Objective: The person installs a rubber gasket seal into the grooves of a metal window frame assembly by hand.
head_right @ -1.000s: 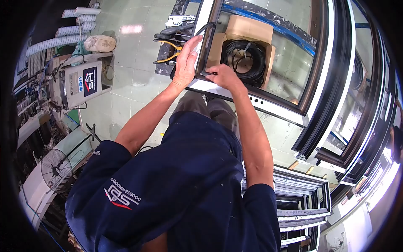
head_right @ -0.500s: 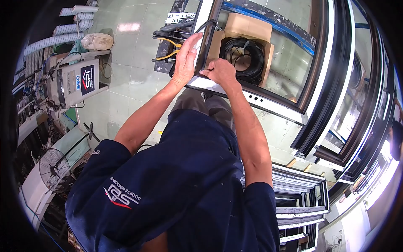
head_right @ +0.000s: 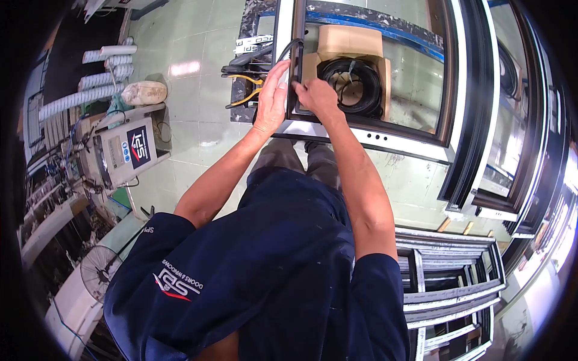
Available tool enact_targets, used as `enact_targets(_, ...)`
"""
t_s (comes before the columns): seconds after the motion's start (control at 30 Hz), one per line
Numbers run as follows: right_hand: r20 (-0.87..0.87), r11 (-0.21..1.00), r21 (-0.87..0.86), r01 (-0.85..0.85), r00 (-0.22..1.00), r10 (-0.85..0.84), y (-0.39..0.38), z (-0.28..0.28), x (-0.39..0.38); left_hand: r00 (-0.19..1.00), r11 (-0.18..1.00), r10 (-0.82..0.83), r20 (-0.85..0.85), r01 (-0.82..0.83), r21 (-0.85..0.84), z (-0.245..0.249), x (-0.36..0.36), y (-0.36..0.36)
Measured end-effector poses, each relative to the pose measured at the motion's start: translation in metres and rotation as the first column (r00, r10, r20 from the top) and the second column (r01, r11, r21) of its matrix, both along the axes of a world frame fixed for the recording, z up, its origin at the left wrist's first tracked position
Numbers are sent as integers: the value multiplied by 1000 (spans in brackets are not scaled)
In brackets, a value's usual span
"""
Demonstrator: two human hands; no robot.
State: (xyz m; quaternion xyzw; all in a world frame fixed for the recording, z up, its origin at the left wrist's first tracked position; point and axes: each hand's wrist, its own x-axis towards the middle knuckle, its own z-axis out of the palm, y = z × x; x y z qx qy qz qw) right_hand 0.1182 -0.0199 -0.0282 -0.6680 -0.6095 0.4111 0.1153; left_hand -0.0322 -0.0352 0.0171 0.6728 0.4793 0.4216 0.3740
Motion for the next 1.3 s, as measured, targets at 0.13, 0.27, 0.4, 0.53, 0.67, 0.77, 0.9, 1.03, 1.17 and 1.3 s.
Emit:
enact_targets(0.13, 167, 976, 208, 58, 981, -94, 35, -3, -10, 993, 998, 18, -112, -11, 69, -5, 4, 0)
enact_targets(0.27, 205, 955, 295, 38, 974, -101, 61, 5, -12, 993, 996, 23, -120, -13, 84, -6, 4, 1)
enact_targets(0.4, 167, 967, 250, 50, 981, -94, 48, -4, -12, 993, 994, 27, -115, -15, 105, -7, 4, 3)
enact_targets(0.53, 148, 972, 231, 32, 987, -68, 21, -2, -14, 995, 988, 47, -90, -33, 149, -7, 4, 4)
enact_targets(0.67, 98, 976, 216, 20, 994, -42, -22, 22, -12, 998, 987, -68, -16, 70, 144, 0, -8, 6)
enact_targets(0.77, -218, 868, 335, 367, 926, -308, -60, 72, -21, 973, 980, -189, 130, 195, -33, 25, -55, -19)
enact_targets(0.9, -435, 854, -72, 516, 754, -492, -154, 79, -27, 911, 388, -413, 5, 181, -904, -2, -166, -60)
enact_targets(1.03, -405, 856, -365, 367, 765, -500, -199, 53, -99, 790, 587, -596, -141, 309, -748, -77, -188, -64)
enact_targets(1.17, -432, 794, -268, 545, 669, -605, -193, 23, -179, 800, 550, -598, 47, 453, -702, -99, -169, -67)
enact_targets(1.3, -511, 800, -158, 578, 646, -568, -209, 4, -206, 886, 398, -391, 250, 407, -822, -18, -158, -55)
